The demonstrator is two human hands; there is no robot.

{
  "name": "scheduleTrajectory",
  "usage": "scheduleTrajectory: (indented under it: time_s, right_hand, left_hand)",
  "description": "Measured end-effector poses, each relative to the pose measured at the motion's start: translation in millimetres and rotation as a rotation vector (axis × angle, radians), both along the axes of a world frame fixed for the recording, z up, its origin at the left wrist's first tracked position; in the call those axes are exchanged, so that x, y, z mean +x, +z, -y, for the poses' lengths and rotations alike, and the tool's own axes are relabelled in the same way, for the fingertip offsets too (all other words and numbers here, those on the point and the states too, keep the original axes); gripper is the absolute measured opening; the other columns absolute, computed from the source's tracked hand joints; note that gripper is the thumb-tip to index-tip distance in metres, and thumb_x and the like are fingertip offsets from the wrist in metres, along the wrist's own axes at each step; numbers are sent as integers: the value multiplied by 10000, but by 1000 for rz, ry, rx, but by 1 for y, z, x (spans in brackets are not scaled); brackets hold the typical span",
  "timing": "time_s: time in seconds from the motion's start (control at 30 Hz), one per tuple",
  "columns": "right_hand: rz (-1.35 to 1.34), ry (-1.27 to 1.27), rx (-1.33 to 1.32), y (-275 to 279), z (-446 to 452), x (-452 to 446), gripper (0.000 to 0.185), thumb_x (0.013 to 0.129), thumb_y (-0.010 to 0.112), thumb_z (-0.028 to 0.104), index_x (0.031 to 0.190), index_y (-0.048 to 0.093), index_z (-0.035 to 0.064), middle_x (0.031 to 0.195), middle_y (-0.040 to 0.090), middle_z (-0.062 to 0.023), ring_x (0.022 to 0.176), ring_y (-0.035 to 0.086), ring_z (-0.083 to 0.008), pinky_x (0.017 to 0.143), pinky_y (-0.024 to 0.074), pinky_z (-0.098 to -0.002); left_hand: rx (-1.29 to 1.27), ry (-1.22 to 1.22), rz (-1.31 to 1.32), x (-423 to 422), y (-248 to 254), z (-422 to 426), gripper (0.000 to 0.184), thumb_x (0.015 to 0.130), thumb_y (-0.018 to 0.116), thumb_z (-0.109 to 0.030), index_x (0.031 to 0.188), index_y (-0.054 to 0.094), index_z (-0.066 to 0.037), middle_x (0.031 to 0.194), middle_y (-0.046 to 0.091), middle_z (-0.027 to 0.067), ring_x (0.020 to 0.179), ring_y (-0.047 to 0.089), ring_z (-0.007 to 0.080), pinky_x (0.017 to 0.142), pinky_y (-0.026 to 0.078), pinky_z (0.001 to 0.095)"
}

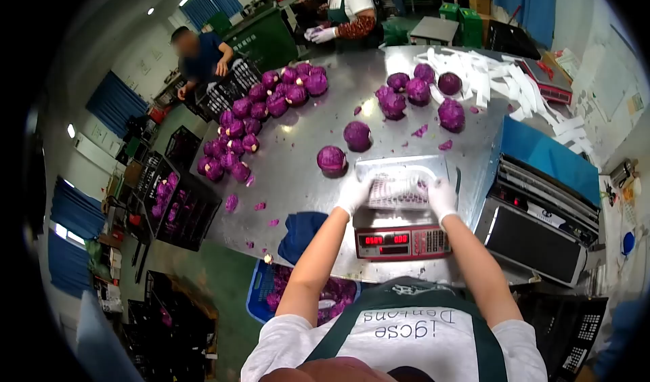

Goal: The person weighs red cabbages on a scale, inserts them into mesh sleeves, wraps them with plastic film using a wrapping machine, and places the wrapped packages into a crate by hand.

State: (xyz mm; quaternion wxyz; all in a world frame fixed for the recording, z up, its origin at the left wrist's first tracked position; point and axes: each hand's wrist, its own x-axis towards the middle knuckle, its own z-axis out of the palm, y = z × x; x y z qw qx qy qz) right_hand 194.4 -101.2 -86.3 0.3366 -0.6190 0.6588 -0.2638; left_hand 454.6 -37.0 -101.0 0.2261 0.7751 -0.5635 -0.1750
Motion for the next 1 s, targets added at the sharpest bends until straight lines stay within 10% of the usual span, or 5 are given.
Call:
scheduleTrajectory:
  time_s: [0.3,0.47,0.7,0.93,1.0]
  right_hand:
    - [639,239,45,-18,-26,-19,479,995,485,372,1077,639,-75,943,689,-97,869,612,-141,833,474,-269]
    - [713,485,587,8,-68,-68,501,1010,443,373,1127,612,-85,1031,675,-137,905,631,-150,823,501,-288]
    - [1422,197,1294,3,-116,-77,400,1003,441,254,1270,508,-35,1183,618,-180,1034,637,-243,945,512,-359]
    - [1742,141,1152,-11,-114,-60,389,996,428,300,1217,579,17,1204,621,-138,1095,600,-267,1013,450,-394]
    - [1502,281,719,19,-107,-41,259,949,511,167,1148,601,26,1112,648,-110,1029,615,-238,923,472,-360]
  left_hand:
    - [106,1,-1108,-7,-18,-38,427,1015,412,-287,1318,495,1,1224,594,117,1071,570,164,929,449,285]
    - [492,47,-1822,-63,62,-129,508,998,441,-364,1360,460,-8,1342,532,115,1195,538,206,1032,419,331]
    - [207,-118,-2542,-98,-25,-174,482,1021,324,-277,1427,338,-17,1428,418,173,1295,437,296,1099,347,447]
    - [-97,-154,-1160,-109,-15,-173,420,981,433,-233,1361,475,-58,1373,490,158,1267,468,288,1087,353,413]
    - [-558,-315,-102,-105,2,-159,353,811,549,-50,1148,654,-62,1164,634,157,1106,583,343,974,449,413]
